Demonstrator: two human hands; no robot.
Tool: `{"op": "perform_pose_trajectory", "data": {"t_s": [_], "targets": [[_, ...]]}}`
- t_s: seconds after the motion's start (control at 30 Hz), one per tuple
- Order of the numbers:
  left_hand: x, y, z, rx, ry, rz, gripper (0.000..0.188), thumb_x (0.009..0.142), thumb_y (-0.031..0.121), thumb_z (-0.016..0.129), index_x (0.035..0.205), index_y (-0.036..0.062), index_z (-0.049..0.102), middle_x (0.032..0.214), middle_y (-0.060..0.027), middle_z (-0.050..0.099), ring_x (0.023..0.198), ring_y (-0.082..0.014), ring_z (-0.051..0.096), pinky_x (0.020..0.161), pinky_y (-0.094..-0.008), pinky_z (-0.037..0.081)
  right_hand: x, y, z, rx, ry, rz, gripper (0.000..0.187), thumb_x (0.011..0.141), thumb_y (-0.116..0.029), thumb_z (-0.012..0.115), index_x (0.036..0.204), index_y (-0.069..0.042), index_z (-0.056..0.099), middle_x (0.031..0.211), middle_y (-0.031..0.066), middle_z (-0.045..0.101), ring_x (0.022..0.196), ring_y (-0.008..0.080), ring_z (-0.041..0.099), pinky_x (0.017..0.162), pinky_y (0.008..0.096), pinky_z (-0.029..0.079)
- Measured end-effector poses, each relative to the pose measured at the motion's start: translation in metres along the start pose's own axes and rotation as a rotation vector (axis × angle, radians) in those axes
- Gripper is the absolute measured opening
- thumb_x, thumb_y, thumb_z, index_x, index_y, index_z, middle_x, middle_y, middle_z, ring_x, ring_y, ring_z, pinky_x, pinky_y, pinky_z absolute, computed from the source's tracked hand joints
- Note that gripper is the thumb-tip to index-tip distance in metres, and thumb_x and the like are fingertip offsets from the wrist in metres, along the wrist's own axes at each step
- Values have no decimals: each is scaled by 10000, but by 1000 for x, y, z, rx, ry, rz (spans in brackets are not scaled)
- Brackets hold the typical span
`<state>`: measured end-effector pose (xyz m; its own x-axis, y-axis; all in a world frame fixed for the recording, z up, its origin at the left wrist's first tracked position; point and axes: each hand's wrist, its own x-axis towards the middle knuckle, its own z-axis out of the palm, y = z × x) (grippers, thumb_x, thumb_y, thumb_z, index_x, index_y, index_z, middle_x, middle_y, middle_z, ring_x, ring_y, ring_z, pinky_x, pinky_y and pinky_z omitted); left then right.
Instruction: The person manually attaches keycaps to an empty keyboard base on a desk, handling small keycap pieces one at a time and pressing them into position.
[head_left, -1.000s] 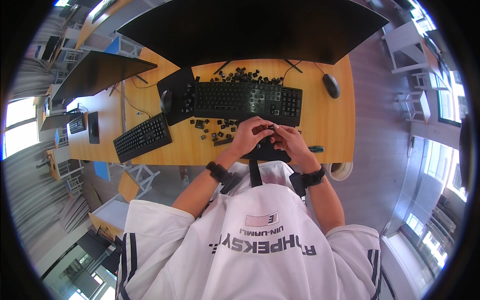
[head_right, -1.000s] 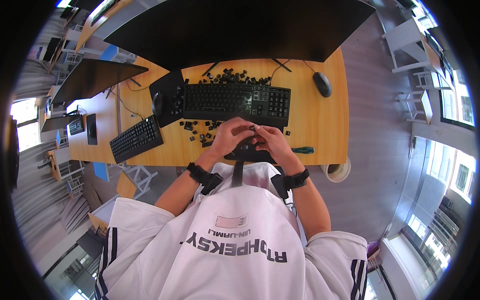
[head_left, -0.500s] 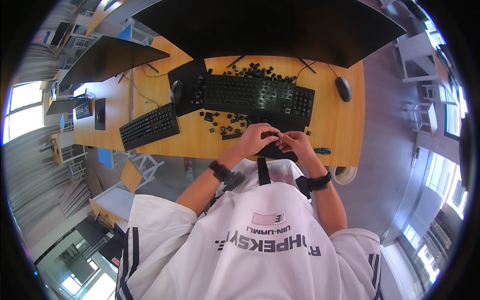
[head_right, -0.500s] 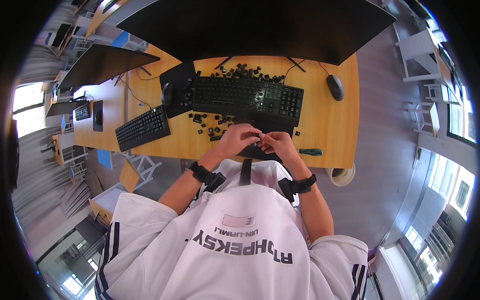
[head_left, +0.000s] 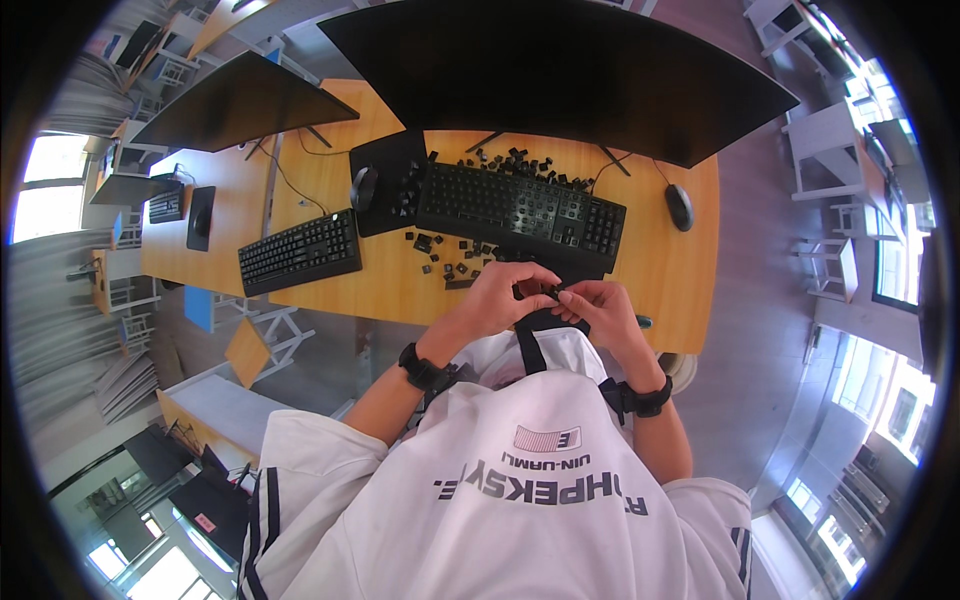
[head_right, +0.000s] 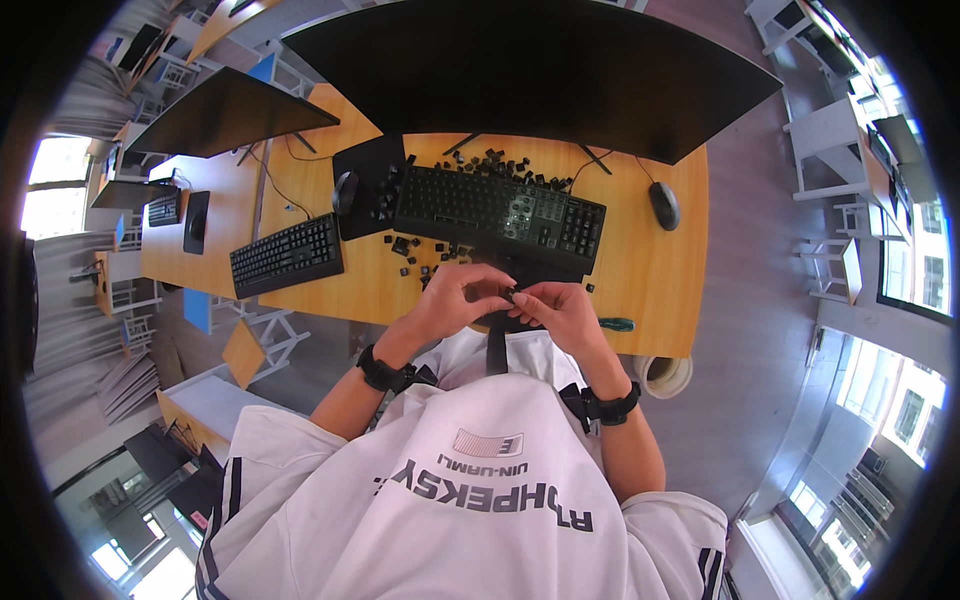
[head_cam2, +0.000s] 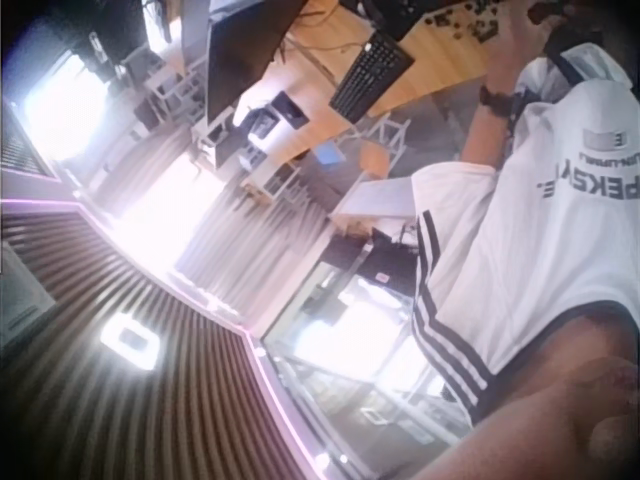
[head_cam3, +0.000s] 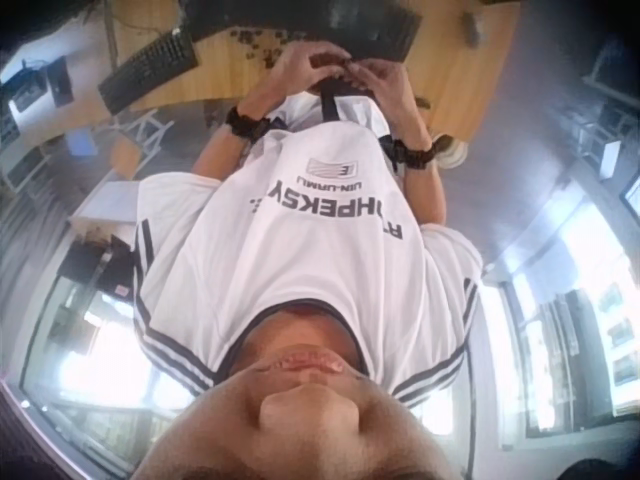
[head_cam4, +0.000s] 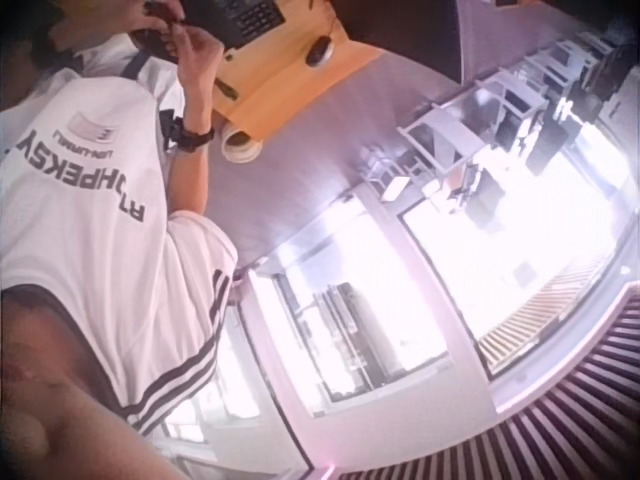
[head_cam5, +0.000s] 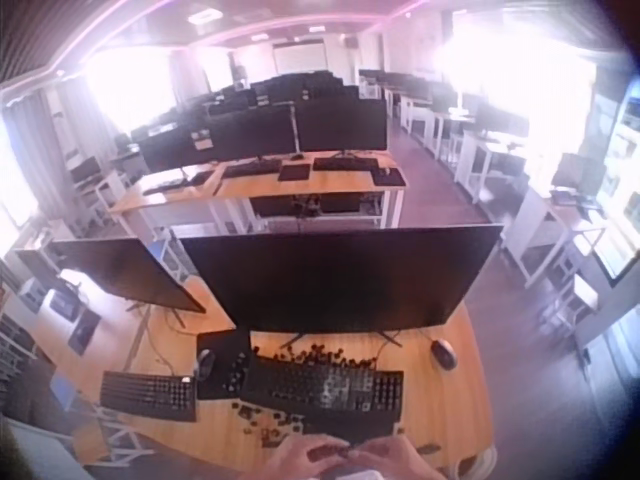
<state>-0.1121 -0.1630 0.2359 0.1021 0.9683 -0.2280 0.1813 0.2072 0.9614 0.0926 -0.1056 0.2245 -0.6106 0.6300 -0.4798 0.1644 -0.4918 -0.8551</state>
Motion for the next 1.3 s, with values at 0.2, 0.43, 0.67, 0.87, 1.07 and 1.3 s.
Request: {"op": "perform_pose_trajectory", "data": {"t_s": [0.2,0.43,0.67,0.87,1.07,1.3], "targets": [[-8,11,-10,-1,15,76,218,796,61,765,1000,16,701,870,-62,693,763,-105,655,679,-235,514,-8,-18,14,-44,27,-18,249,928,-178,668,978,66,685,829,88,711,761,99,642,699,230,516],[-13,10,-15,-106,85,169,221,785,33,768,997,18,706,851,-37,680,734,-82,624,651,-216,498,-7,-18,21,40,14,-49,234,929,-163,666,990,63,675,842,92,710,765,109,650,707,234,520],[-12,14,-20,-124,54,167,249,778,44,771,1021,23,719,815,-44,674,685,-95,580,645,-231,487,-7,-19,23,19,24,-87,220,928,-145,664,999,63,679,848,97,713,765,111,652,708,226,523],[-10,11,-23,-174,37,167,247,790,-10,741,1034,13,713,853,-39,663,743,-87,589,667,-224,489,-5,-19,27,35,67,-84,215,924,-131,665,992,72,686,847,107,717,752,111,651,700,231,531],[-8,8,-25,-192,-11,122,252,794,-44,724,1042,5,709,884,-30,656,786,-78,592,688,-216,487,-6,-20,28,18,71,-88,224,920,-139,672,982,75,690,840,112,717,749,112,650,699,231,532],[-1,4,-22,-187,39,142,240,774,41,776,1005,15,720,780,-41,661,662,-78,556,619,-224,473,-2,-23,25,-2,87,-80,206,924,-130,663,998,61,681,838,92,711,733,104,639,680,226,522]]}}
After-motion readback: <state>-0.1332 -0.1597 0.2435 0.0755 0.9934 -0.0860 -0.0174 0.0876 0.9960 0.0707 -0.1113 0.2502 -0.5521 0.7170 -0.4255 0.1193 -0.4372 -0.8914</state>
